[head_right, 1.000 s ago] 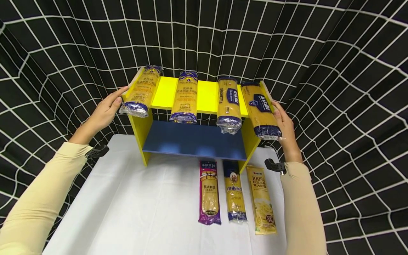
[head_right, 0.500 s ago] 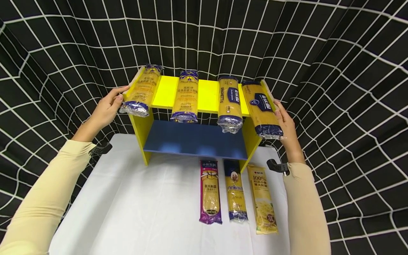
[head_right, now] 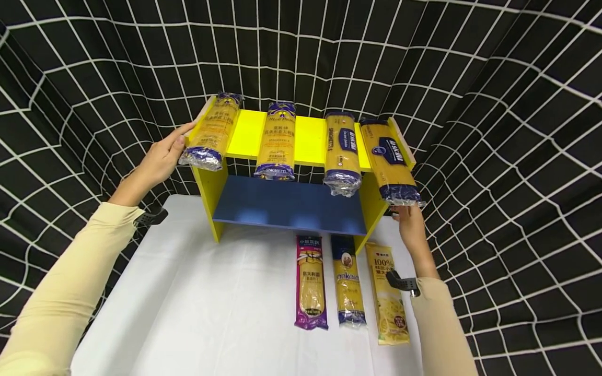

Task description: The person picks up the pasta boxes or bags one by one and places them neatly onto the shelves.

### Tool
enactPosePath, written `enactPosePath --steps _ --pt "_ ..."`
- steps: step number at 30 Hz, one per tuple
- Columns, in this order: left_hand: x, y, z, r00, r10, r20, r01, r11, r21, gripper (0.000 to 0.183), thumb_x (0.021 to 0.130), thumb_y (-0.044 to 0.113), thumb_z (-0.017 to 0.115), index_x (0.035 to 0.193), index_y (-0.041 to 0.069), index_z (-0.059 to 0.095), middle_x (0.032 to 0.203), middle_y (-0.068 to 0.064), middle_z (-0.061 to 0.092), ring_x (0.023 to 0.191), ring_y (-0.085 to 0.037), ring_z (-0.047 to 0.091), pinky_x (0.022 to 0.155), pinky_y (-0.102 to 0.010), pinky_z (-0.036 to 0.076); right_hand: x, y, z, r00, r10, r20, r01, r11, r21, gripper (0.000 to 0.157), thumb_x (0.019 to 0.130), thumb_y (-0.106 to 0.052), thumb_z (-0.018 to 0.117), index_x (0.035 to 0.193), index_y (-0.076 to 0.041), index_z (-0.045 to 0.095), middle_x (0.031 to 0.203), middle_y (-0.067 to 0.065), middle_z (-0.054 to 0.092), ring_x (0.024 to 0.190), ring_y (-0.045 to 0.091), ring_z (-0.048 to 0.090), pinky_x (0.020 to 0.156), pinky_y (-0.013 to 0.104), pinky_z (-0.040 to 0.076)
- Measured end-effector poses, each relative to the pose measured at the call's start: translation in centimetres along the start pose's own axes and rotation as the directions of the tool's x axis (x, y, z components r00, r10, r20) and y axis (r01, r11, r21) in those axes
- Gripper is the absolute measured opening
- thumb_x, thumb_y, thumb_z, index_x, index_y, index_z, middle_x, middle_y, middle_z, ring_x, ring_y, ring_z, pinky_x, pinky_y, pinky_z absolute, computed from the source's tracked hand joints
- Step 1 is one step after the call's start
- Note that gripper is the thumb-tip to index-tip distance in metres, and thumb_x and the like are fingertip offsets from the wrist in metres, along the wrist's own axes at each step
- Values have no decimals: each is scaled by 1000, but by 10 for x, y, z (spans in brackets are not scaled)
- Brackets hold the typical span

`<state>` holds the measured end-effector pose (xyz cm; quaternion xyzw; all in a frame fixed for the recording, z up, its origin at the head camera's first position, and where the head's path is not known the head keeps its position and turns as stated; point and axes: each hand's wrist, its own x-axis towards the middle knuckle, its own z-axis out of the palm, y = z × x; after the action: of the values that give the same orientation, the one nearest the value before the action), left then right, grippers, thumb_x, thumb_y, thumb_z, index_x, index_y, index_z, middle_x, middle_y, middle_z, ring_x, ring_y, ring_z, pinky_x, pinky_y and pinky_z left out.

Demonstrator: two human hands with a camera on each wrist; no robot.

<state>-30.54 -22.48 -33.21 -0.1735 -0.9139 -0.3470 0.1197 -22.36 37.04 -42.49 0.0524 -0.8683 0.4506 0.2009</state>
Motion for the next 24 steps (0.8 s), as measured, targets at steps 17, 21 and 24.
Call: enactPosePath --steps 17,21,24 --pt "6 -1 6 999 29 -44 -32 998 -61 49 106 48 32 154 45 25 148 -18 51 119 -37 59 96 -52 43 -149 51 144 917 262 302 -259 965 -48 61 101 -23 58 156 -18 32 137 28 53 104 38 65 74 32 53" --pt "6 -3 6 999 12 -50 -15 998 -61 48 105 48 33 153 46 26 144 -19 55 108 -34 60 82 -44 42 -166 53 163 886 303 352 -297 952 -73 65 97 -26 64 154 -16 34 129 27 56 100 31 63 72 31 51" --pt "6 -5 5 998 5 -58 -8 998 -58 48 105 49 34 153 46 28 140 -20 58 104 -33 61 78 -40 39 -176 52 172 862 335 381 -323 941 -98 71 93 -29 70 154 -15 36 127 23 58 103 28 61 80 37 52"
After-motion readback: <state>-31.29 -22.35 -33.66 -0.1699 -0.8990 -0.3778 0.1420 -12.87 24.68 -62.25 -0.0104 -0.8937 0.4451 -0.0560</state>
